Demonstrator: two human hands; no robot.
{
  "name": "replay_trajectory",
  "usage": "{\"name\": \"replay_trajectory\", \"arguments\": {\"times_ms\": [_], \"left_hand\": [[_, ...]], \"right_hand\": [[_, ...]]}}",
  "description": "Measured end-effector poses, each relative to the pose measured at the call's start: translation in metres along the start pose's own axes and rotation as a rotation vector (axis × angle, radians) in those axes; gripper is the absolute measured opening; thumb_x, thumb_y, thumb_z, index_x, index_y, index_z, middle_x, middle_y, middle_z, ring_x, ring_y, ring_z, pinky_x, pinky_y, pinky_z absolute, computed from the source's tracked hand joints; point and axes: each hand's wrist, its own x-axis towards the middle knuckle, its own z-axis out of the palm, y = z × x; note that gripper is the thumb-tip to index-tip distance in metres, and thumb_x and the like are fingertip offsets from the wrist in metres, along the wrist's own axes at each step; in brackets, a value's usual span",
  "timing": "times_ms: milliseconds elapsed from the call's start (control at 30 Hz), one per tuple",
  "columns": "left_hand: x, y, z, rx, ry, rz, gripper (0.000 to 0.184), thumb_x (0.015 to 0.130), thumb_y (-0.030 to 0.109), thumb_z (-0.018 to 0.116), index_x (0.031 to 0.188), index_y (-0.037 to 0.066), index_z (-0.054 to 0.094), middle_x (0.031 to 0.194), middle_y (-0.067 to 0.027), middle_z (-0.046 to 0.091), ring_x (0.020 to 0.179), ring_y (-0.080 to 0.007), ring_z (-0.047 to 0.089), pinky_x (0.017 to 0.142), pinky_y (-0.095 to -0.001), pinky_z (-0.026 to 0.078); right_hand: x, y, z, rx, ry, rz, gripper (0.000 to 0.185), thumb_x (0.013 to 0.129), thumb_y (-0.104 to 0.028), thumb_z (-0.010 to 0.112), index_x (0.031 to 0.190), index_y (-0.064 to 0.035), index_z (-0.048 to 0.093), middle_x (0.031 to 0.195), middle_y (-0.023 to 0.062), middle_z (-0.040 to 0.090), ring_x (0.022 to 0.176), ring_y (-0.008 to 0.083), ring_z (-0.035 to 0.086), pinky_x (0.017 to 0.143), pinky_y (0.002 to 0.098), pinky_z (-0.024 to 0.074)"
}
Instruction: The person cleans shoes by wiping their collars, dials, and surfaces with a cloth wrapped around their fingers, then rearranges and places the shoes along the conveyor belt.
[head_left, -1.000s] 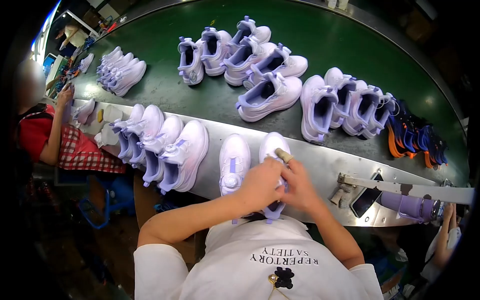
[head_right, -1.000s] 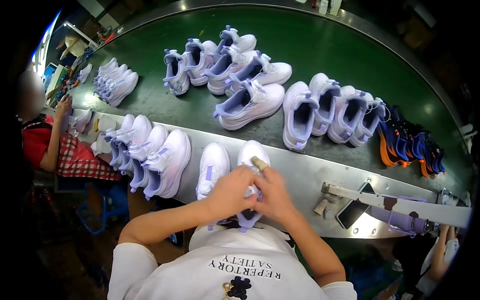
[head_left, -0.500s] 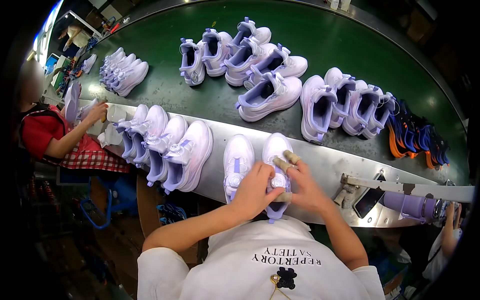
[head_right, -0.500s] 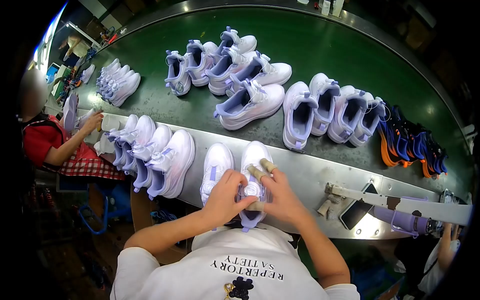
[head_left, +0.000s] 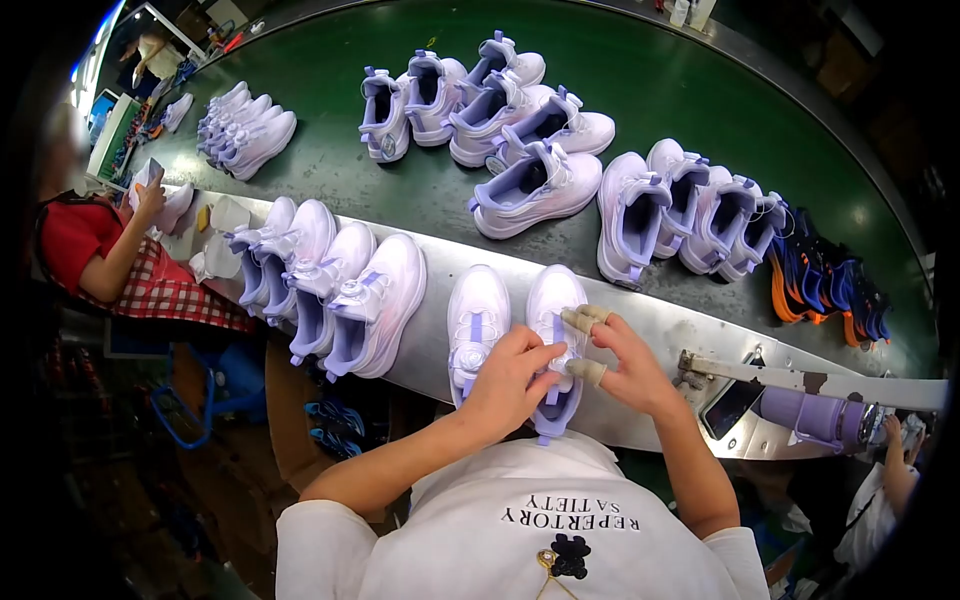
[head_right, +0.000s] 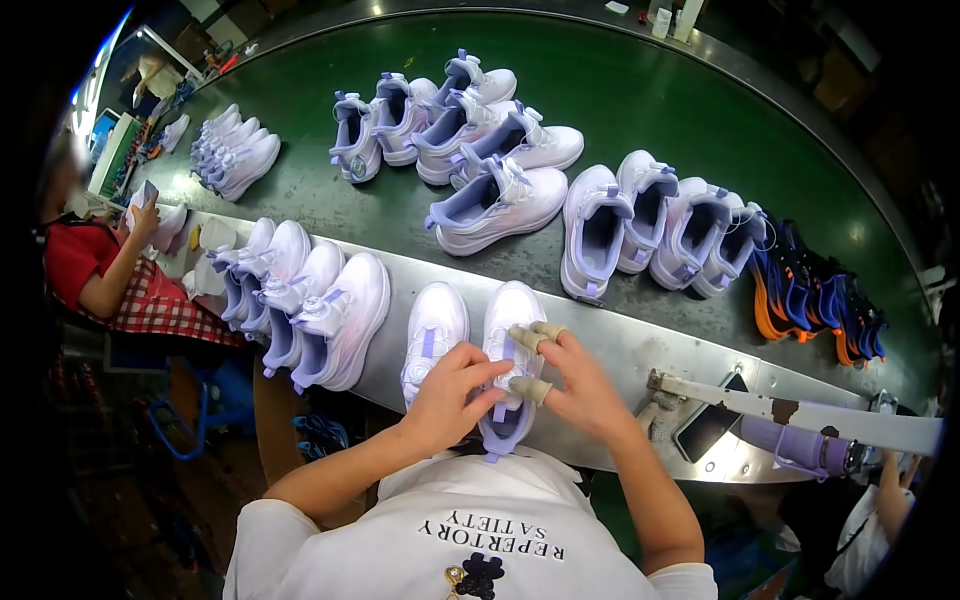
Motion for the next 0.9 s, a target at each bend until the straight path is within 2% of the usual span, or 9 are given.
{"name": "replay_trajectory", "arguments": {"times_ms": [67,233,367,467,567,600,667,800,900], "left_hand": [[0.0,0.0,0.001,0.042,-0.021,0.015,0.037,0.08,0.007,0.069,0.117,0.006,0.063,0.094,-0.0101,0.052,0.082,-0.0251,0.053,0.071,-0.034,0.045],[0.0,0.001,0.007,0.119,-0.042,0.033,0.036,0.08,0.004,0.068,0.116,0.005,0.064,0.095,-0.0114,0.055,0.086,-0.0282,0.053,0.073,-0.0362,0.046],[-0.031,0.034,-0.027,0.113,0.214,0.084,0.04,0.078,0.004,0.07,0.117,0.007,0.063,0.104,-0.0109,0.059,0.088,-0.0251,0.055,0.075,-0.0322,0.048],[-0.067,0.03,-0.055,0.113,0.087,-0.148,0.044,0.079,0.016,0.072,0.121,0.011,0.061,0.107,-0.0141,0.057,0.091,-0.029,0.054,0.08,-0.0359,0.047],[-0.068,0.035,-0.033,0.389,-0.143,0.105,0.049,0.08,0.03,0.071,0.125,0.014,0.059,0.11,-0.0211,0.054,0.095,-0.0355,0.05,0.085,-0.0424,0.044],[-0.065,0.031,-0.012,0.402,-0.235,0.046,0.055,0.078,0.039,0.07,0.127,0.017,0.057,0.11,-0.0265,0.051,0.097,-0.0406,0.047,0.088,-0.0474,0.041],[-0.049,0.025,0.016,0.43,-0.235,0.039,0.051,0.076,0.037,0.072,0.121,0.016,0.061,0.109,-0.0287,0.05,0.097,-0.0408,0.047,0.087,-0.0457,0.042],[-0.043,0.016,0.009,0.421,-0.137,0.096,0.043,0.075,0.036,0.073,0.11,0.013,0.065,0.105,-0.022,0.054,0.095,-0.0373,0.051,0.085,-0.0441,0.044],[-0.043,0.007,-0.031,0.271,-0.022,0.096,0.039,0.074,0.035,0.073,0.106,0.012,0.066,0.099,-0.0134,0.058,0.092,-0.0315,0.055,0.082,-0.0412,0.046]], "right_hand": [[0.001,-0.007,0.001,0.004,0.014,0.033,0.055,0.083,-0.021,0.069,0.135,-0.0126,0.052,0.135,0.0161,0.043,0.124,0.0316,0.044,0.105,0.0401,0.035],[0.001,0.01,0.022,-0.065,0.089,0.011,0.052,0.086,-0.019,0.066,0.135,-0.0132,0.051,0.132,0.0143,0.045,0.122,0.0312,0.046,0.103,0.0412,0.0379],[-0.006,0.026,-0.003,0.245,0.199,0.108,0.041,0.089,-0.017,0.063,0.129,-0.0122,0.058,0.121,0.0101,0.053,0.107,0.0242,0.055,0.091,0.0359,0.046],[-0.011,0.027,-0.015,0.092,0.321,0.177,0.03,0.09,-0.016,0.061,0.119,-0.0106,0.064,0.1,0.0066,0.06,0.09,0.0177,0.059,0.078,0.0311,0.0478],[0.001,0.019,-0.009,0.055,0.215,0.069,0.025,0.09,-0.019,0.062,0.113,-0.0089,0.067,0.084,0.0079,0.061,0.08,0.0183,0.059,0.071,0.0312,0.0466],[0.011,0.012,-0.01,-0.021,0.196,0.052,0.025,0.09,-0.017,0.063,0.113,-0.0083,0.067,0.086,0.0067,0.062,0.079,0.0159,0.058,0.071,0.0295,0.0463],[0.031,-0.008,-0.009,-0.165,0.154,0.016,0.025,0.09,-0.014,0.064,0.114,-0.007,0.067,0.091,0.0044,0.065,0.077,0.011,0.055,0.071,0.0259,0.0459],[0.071,-0.058,-0.029,-0.249,0.173,-0.045,0.032,0.087,-0.022,0.067,0.116,-0.0073,0.066,0.089,0.0121,0.066,0.07,0.0167,0.056,0.069,0.0291,0.0473],[0.109,-0.079,-0.037,-0.514,0.27,-0.165,0.052,0.085,-0.035,0.067,0.128,-0.0083,0.056,0.104,0.0175,0.065,0.08,0.0289,0.063,0.075,0.0379,0.0501]]}}
